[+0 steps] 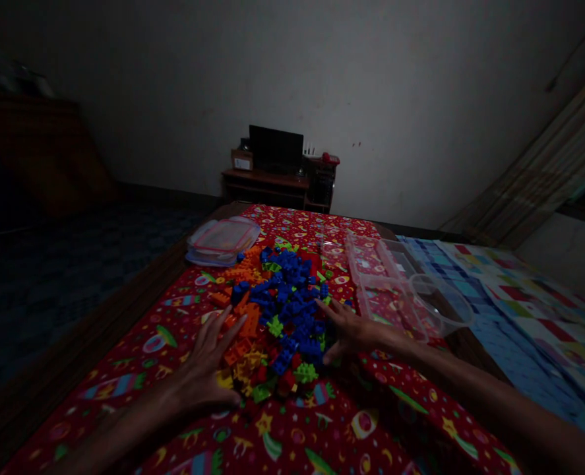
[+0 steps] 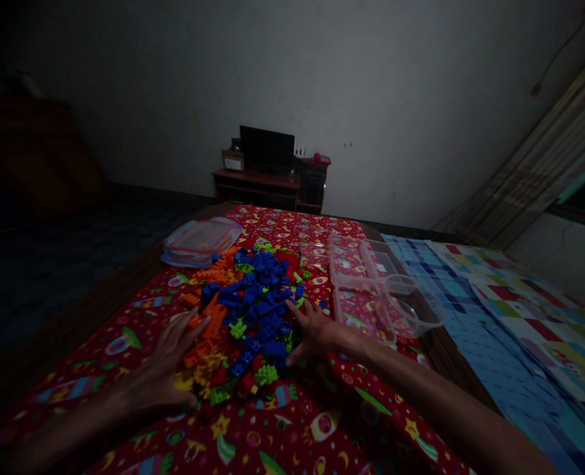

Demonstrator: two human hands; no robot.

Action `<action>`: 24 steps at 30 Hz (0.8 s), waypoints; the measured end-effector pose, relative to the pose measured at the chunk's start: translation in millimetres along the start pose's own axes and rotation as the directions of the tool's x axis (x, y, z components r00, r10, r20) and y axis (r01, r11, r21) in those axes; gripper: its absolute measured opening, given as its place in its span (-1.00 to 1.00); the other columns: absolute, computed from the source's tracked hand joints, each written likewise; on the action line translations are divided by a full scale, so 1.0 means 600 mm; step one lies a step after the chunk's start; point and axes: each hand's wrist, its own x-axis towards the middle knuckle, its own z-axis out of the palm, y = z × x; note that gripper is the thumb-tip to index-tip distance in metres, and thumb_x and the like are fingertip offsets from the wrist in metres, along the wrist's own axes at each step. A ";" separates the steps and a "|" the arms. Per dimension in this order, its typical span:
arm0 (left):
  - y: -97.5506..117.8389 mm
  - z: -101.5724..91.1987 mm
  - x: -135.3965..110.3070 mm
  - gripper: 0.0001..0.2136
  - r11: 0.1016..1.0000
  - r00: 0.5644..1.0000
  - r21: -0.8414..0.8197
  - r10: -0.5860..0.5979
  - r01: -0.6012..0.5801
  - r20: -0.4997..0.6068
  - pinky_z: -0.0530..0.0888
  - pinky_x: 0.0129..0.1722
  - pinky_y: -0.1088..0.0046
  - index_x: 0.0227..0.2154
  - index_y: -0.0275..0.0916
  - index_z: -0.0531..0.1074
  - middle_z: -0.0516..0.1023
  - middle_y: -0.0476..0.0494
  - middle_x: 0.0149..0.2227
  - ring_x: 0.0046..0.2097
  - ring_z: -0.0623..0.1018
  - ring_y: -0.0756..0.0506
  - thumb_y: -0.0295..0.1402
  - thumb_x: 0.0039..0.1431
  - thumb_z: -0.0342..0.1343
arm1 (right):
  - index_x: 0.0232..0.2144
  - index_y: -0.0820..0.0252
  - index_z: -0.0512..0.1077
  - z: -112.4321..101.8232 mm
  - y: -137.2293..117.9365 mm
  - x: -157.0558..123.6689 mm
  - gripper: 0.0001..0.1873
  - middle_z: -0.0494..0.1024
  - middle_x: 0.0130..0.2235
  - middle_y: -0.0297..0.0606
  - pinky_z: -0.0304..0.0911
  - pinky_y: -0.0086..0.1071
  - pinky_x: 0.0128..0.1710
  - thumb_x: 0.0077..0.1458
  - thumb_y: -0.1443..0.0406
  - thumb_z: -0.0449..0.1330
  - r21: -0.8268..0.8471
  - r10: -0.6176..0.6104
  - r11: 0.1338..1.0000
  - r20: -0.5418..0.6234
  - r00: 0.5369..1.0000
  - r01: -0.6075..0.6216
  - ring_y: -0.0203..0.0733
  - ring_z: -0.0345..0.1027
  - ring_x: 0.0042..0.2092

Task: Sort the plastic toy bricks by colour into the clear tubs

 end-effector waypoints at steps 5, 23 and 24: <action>0.041 0.004 0.059 0.09 0.998 0.997 -0.059 0.018 -0.022 -0.077 0.14 0.19 -0.17 0.33 0.04 -0.17 -0.05 -0.28 0.35 0.29 0.07 -0.49 -0.04 -0.27 0.32 | 0.35 0.21 -0.13 0.010 -0.026 0.050 0.28 0.04 0.30 0.23 0.08 0.05 0.17 -0.34 0.24 0.46 0.125 -0.051 0.990 -0.136 0.989 0.069 0.26 0.00 0.28; 0.071 -0.084 0.222 0.00 0.885 0.990 -0.452 -0.138 0.111 -0.027 0.37 0.13 0.11 0.28 -0.30 0.02 0.30 -0.38 0.21 0.16 0.39 -0.33 -0.09 -0.24 0.34 | 0.02 0.23 0.36 -0.112 -0.094 0.112 -0.36 0.47 -0.40 -0.41 0.45 -0.49 -0.49 -0.19 0.46 0.34 0.744 0.021 0.658 -0.172 0.985 0.115 -0.37 0.39 -0.47; 0.067 -0.090 0.228 0.01 0.904 0.990 -0.412 -0.137 0.117 -0.020 0.36 0.14 0.10 0.28 -0.30 0.04 0.29 -0.38 0.21 0.17 0.38 -0.34 -0.10 -0.26 0.35 | 0.03 0.23 0.36 -0.129 -0.093 0.114 -0.35 0.48 -0.39 -0.39 0.47 -0.47 -0.48 -0.19 0.46 0.34 0.729 0.022 0.676 -0.165 0.986 0.107 -0.36 0.39 -0.46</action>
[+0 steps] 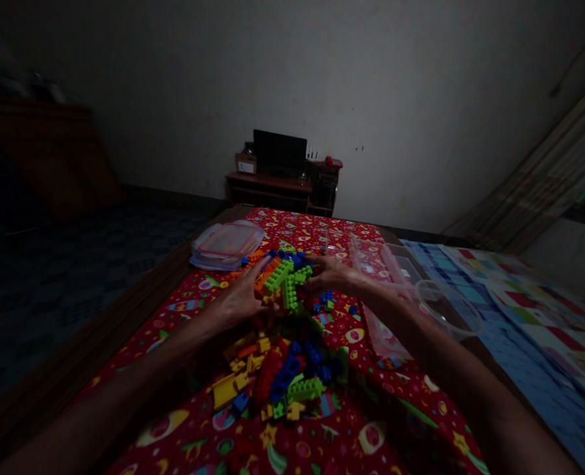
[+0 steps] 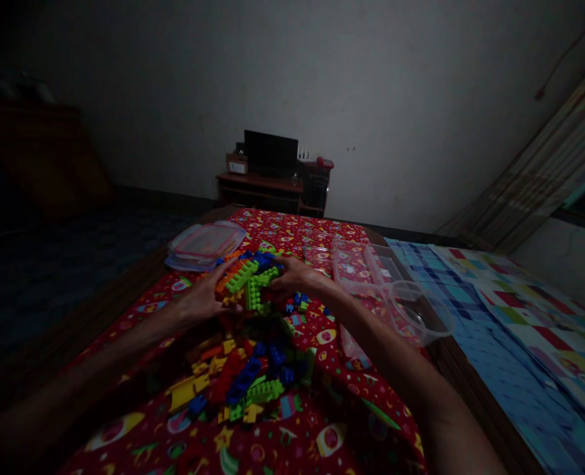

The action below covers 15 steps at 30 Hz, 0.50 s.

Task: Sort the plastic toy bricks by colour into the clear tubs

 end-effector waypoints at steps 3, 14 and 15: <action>-0.006 -0.018 0.013 -0.09 0.985 1.000 0.170 0.014 -0.012 -0.013 0.28 0.20 0.08 0.24 -0.31 0.14 0.27 -0.36 0.24 0.22 0.31 -0.35 -0.14 -0.23 0.32 | 0.06 0.27 0.36 -0.036 -0.031 0.022 -0.38 0.53 -0.30 -0.25 0.51 -0.40 -0.47 -0.12 0.46 0.31 -0.082 -0.009 0.997 0.005 1.000 0.010 -0.29 0.44 -0.40; -0.055 -0.059 -0.031 -0.52 0.934 0.966 0.351 0.143 -0.060 -0.214 0.36 0.14 0.14 -0.08 -0.18 0.50 0.43 -0.22 0.14 0.12 0.44 -0.25 0.04 0.18 -0.09 | 0.05 0.27 0.43 -0.043 -0.029 0.186 -0.45 0.48 0.08 -0.07 0.21 -0.20 0.12 0.21 0.00 0.05 -0.736 -0.228 0.658 0.007 0.974 0.160 0.03 0.31 0.13; -0.070 -0.061 -0.039 -0.50 0.932 0.964 0.361 0.123 -0.031 -0.234 0.35 0.15 0.13 -0.06 -0.19 0.49 0.43 -0.22 0.13 0.13 0.44 -0.26 0.05 0.18 -0.11 | 0.10 0.24 0.39 -0.039 -0.024 0.200 -0.36 0.42 0.14 -0.07 0.15 -0.19 0.17 0.18 -0.08 0.02 -0.736 -0.207 0.656 0.041 0.977 0.170 0.03 0.25 0.18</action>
